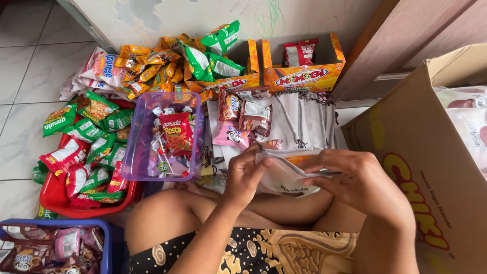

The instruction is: Packing various snack packets into small white plastic bags.

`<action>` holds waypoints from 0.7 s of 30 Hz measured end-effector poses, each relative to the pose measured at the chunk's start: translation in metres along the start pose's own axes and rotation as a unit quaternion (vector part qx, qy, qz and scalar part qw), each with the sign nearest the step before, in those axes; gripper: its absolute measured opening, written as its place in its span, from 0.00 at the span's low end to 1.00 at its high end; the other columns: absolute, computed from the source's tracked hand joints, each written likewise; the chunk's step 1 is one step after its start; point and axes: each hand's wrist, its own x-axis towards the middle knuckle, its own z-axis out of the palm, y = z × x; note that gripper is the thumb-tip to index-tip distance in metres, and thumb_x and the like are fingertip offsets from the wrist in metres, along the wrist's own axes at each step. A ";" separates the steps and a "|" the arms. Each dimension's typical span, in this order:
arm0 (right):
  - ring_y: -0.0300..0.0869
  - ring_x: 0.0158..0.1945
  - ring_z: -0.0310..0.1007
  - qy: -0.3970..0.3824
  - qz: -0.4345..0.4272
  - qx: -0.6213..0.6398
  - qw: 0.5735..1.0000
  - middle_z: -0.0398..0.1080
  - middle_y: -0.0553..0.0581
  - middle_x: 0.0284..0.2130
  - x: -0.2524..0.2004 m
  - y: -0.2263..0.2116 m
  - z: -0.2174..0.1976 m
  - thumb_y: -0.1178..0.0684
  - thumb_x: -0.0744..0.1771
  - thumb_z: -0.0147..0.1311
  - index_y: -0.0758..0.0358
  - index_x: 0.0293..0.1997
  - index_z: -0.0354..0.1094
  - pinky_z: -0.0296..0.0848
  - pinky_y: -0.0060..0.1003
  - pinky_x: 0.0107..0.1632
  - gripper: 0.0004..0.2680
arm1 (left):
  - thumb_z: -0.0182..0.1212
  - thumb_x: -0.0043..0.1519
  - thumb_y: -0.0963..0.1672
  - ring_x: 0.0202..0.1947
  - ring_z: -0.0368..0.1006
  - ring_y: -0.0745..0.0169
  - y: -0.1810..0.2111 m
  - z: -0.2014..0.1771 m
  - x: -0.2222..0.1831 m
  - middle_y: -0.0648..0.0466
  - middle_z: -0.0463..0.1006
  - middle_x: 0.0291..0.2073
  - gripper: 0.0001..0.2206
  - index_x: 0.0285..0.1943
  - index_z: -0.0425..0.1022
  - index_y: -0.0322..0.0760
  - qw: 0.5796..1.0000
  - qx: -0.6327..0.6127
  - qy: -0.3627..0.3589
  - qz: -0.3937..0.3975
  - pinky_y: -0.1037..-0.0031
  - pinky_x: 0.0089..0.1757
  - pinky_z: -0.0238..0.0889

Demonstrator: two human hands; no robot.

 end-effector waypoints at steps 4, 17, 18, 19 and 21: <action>0.51 0.70 0.66 -0.003 -0.027 0.102 0.994 0.66 0.64 0.63 0.003 0.002 -0.007 0.65 0.67 0.48 0.61 0.50 0.77 0.65 0.42 0.69 0.11 | 0.63 0.64 0.47 0.37 0.70 0.69 0.001 -0.002 -0.001 0.61 0.80 0.34 0.07 0.42 0.81 0.40 0.994 0.055 0.096 0.024 0.78 0.43 0.60; 0.45 0.69 0.68 -0.009 0.046 0.094 0.994 0.70 0.57 0.63 -0.005 0.011 -0.018 0.63 0.69 0.41 0.66 0.62 0.66 0.69 0.35 0.63 0.15 | 0.64 0.63 0.44 0.40 0.69 0.62 0.013 -0.025 0.010 0.54 0.77 0.39 0.03 0.40 0.78 0.40 0.964 -0.229 0.128 0.046 0.72 0.43 0.62; 0.45 0.66 0.71 0.017 0.057 0.086 0.995 0.74 0.59 0.59 -0.006 0.010 -0.021 0.60 0.69 0.44 0.69 0.58 0.70 0.66 0.36 0.67 0.13 | 0.61 0.66 0.43 0.37 0.69 0.63 0.016 -0.028 0.011 0.53 0.77 0.40 0.03 0.41 0.76 0.40 0.958 -0.252 0.130 0.039 0.73 0.37 0.64; 0.45 0.66 0.71 0.017 0.057 0.086 0.995 0.74 0.59 0.59 -0.008 0.014 -0.024 0.60 0.69 0.44 0.69 0.58 0.70 0.66 0.36 0.67 0.13 | 0.61 0.66 0.43 0.37 0.69 0.63 0.013 -0.034 0.013 0.53 0.77 0.40 0.03 0.41 0.76 0.40 0.958 -0.253 0.130 0.039 0.73 0.37 0.64; 0.41 0.56 0.78 0.087 0.054 -0.048 0.994 0.78 0.56 0.51 -0.012 0.023 -0.030 0.74 0.61 0.38 0.58 0.41 0.80 0.69 0.32 0.60 0.20 | 0.57 0.67 0.42 0.22 0.68 0.57 0.009 -0.046 0.015 0.42 0.76 0.39 0.05 0.40 0.73 0.35 0.945 -0.286 0.157 0.031 0.74 0.28 0.62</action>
